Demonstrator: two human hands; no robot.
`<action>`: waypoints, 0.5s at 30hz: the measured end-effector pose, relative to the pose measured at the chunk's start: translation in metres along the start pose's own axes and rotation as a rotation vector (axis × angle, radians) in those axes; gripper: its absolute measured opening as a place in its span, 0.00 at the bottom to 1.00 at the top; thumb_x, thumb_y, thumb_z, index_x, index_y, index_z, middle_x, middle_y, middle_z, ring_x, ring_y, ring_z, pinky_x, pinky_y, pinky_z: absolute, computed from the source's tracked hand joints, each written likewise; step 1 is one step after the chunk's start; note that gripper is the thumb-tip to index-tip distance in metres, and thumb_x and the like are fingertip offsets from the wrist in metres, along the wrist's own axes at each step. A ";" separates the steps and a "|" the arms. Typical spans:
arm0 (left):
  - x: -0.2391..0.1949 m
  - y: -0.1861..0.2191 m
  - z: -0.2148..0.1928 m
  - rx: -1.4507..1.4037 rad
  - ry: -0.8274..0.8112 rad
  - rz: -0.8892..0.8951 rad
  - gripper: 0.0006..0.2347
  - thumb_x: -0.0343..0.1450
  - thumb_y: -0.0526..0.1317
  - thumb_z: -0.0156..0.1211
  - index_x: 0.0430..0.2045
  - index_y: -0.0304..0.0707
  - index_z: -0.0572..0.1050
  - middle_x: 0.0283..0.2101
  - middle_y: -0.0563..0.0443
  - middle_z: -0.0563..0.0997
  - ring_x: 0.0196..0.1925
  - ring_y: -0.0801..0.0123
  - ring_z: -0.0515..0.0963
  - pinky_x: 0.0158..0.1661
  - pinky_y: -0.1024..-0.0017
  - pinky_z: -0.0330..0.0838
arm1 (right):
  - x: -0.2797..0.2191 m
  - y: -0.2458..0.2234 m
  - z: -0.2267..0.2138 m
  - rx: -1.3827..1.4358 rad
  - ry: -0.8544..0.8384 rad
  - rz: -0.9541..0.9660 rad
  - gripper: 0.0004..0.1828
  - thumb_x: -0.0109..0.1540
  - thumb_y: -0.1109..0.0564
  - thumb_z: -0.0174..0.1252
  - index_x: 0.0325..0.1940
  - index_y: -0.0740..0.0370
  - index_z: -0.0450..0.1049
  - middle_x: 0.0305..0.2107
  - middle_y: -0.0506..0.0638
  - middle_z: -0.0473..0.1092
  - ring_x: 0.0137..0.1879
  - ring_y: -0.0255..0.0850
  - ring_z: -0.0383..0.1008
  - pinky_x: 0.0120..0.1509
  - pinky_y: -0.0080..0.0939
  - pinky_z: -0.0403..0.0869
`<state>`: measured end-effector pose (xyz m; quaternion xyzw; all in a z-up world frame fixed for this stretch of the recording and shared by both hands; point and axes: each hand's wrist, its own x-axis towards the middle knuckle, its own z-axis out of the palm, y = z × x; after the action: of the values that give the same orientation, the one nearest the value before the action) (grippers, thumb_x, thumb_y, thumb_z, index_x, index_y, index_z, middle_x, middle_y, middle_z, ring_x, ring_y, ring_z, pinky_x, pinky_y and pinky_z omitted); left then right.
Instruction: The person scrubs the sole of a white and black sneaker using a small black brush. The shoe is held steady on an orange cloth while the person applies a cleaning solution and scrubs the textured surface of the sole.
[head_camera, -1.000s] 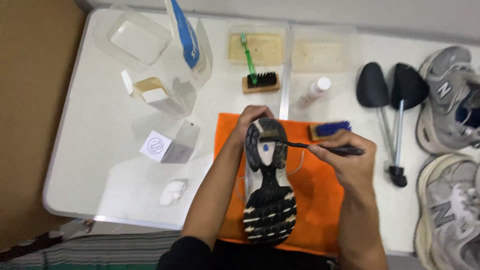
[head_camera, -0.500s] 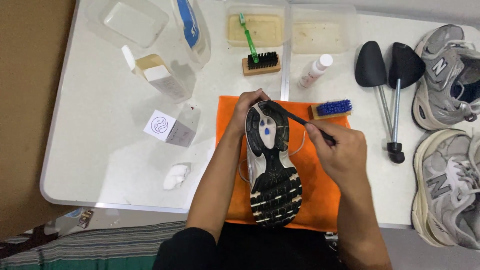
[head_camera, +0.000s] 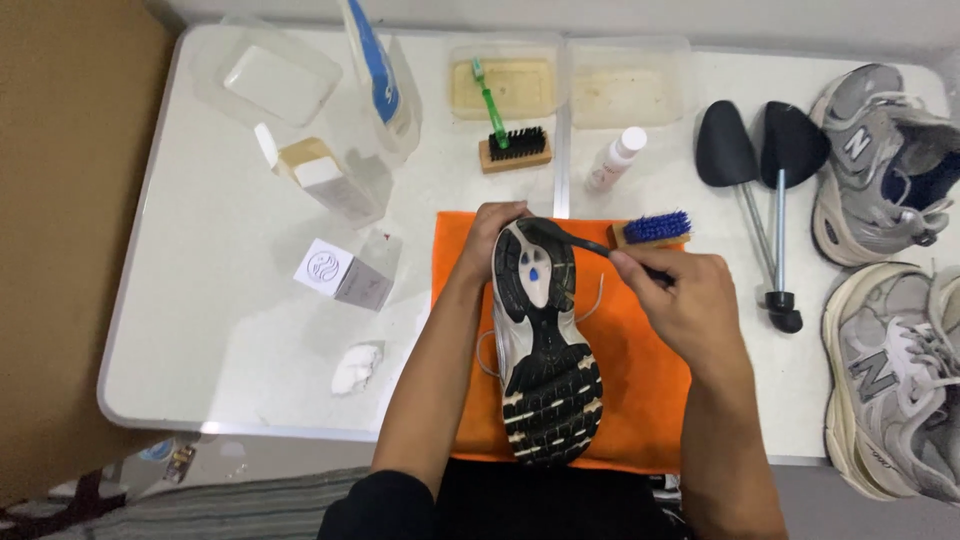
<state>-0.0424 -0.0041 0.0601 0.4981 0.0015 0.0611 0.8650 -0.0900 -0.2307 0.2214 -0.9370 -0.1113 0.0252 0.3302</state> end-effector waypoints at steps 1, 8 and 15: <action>0.010 -0.030 -0.022 0.000 -0.011 0.002 0.13 0.71 0.38 0.56 0.17 0.30 0.79 0.18 0.47 0.77 0.24 0.76 0.73 0.32 0.78 0.70 | 0.005 0.004 0.006 -0.001 0.011 0.002 0.10 0.64 0.43 0.62 0.45 0.40 0.86 0.22 0.55 0.77 0.34 0.53 0.79 0.40 0.51 0.75; 0.025 -0.068 -0.038 0.201 -0.181 0.410 0.08 0.71 0.36 0.59 0.32 0.25 0.77 0.25 0.42 0.79 0.26 0.62 0.76 0.32 0.68 0.69 | 0.005 -0.018 -0.013 0.019 -0.043 -0.072 0.12 0.63 0.45 0.62 0.43 0.48 0.86 0.30 0.56 0.80 0.40 0.60 0.80 0.42 0.57 0.77; 0.020 -0.038 -0.025 -0.111 0.005 -0.135 0.13 0.69 0.40 0.58 0.16 0.30 0.79 0.15 0.46 0.76 0.19 0.73 0.75 0.26 0.79 0.66 | 0.021 -0.027 0.000 0.020 -0.099 0.037 0.16 0.63 0.38 0.59 0.44 0.44 0.86 0.29 0.55 0.81 0.41 0.58 0.81 0.44 0.53 0.77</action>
<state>-0.0200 0.0007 0.0162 0.4479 0.0339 0.0036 0.8934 -0.0750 -0.2057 0.2385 -0.9331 -0.1098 0.0789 0.3332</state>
